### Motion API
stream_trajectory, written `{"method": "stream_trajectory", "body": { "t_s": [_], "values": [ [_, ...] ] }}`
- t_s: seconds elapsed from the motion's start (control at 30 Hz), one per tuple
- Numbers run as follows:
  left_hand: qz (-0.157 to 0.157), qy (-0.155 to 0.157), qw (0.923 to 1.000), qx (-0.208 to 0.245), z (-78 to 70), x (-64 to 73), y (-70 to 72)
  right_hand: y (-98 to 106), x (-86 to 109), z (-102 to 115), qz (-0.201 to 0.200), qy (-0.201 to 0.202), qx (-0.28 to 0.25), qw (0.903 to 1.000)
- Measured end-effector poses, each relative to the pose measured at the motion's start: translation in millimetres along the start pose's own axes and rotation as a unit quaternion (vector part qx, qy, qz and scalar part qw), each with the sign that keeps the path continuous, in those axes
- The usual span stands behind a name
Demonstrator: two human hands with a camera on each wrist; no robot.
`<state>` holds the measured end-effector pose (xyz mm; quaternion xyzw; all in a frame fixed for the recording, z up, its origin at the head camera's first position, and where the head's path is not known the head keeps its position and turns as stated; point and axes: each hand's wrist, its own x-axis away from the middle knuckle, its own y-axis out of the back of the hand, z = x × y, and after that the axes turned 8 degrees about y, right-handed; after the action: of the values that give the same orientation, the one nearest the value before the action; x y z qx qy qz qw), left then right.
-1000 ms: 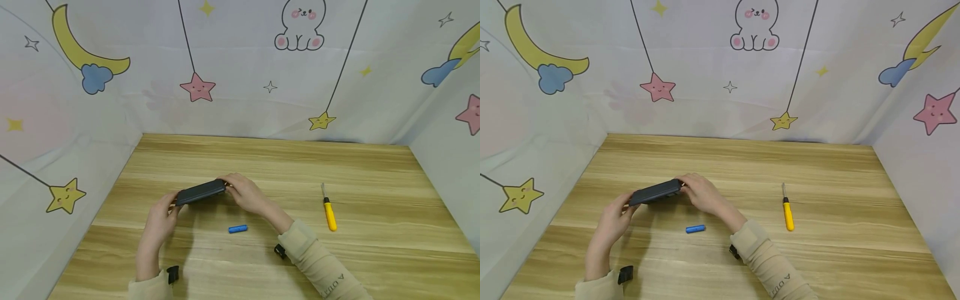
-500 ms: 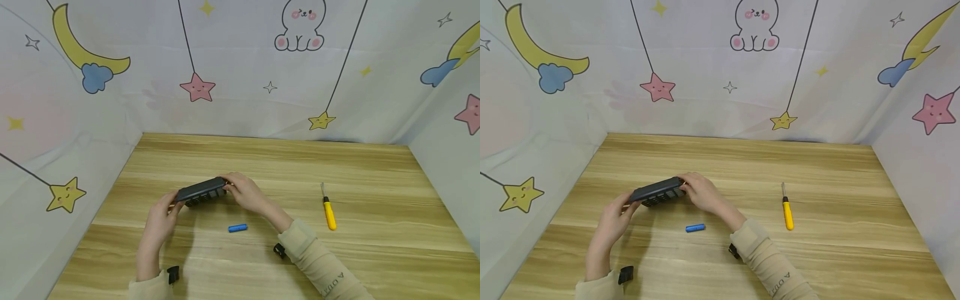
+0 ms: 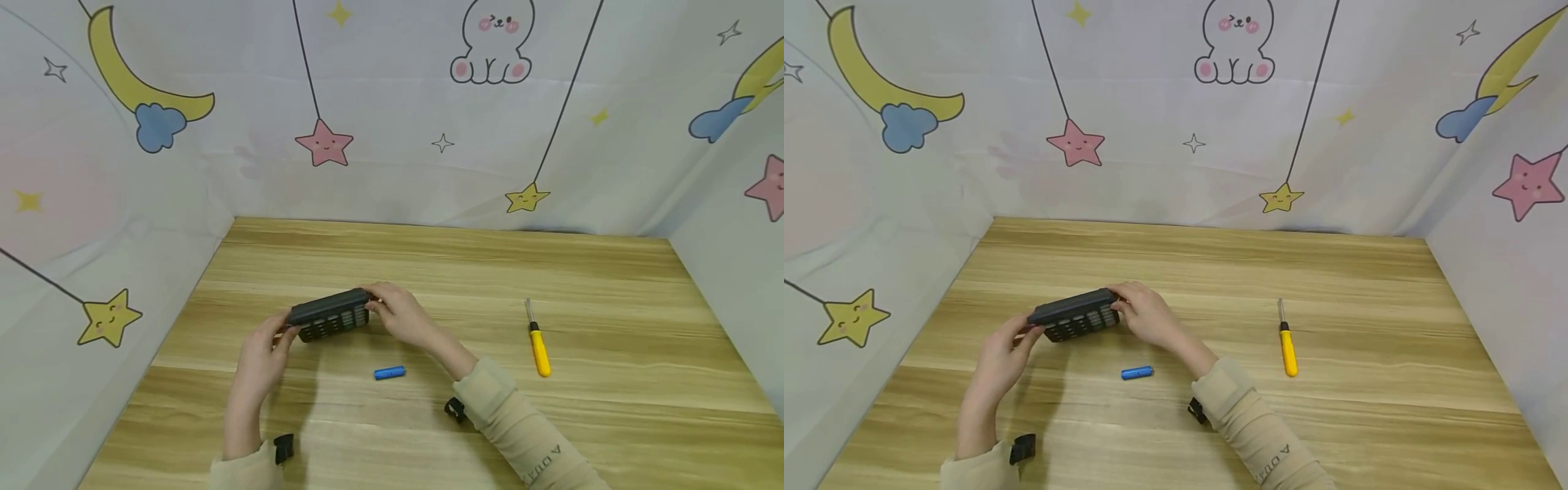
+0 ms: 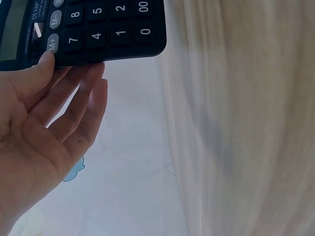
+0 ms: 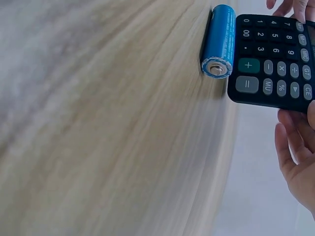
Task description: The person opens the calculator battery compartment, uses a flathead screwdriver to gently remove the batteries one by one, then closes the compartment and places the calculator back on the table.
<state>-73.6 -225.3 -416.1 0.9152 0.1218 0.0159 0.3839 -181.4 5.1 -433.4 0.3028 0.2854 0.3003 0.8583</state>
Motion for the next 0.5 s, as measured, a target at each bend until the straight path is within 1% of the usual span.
{"method": "stream_trajectory", "body": {
  "t_s": [0.17,0.27,0.37,0.5],
  "values": [
    [-0.004,-0.006,1.0000,0.005,-1.0,0.7,1.9,0.3,0.1,2.3,0.004,-0.007,-0.020,0.9998],
    [-0.006,-0.010,0.9999,0.010,-1.2,0.8,2.2,-0.4,-1.2,2.6,0.000,-0.008,-0.019,0.9998],
    [-0.003,-0.008,0.9999,0.011,-0.9,0.4,1.9,-0.9,-3.0,2.5,-0.007,-0.012,-0.015,0.9998],
    [0.000,-0.005,1.0000,0.004,-1.2,-0.3,1.7,-0.4,-4.8,3.7,-0.014,-0.026,-0.033,0.9990]
  ]
}}
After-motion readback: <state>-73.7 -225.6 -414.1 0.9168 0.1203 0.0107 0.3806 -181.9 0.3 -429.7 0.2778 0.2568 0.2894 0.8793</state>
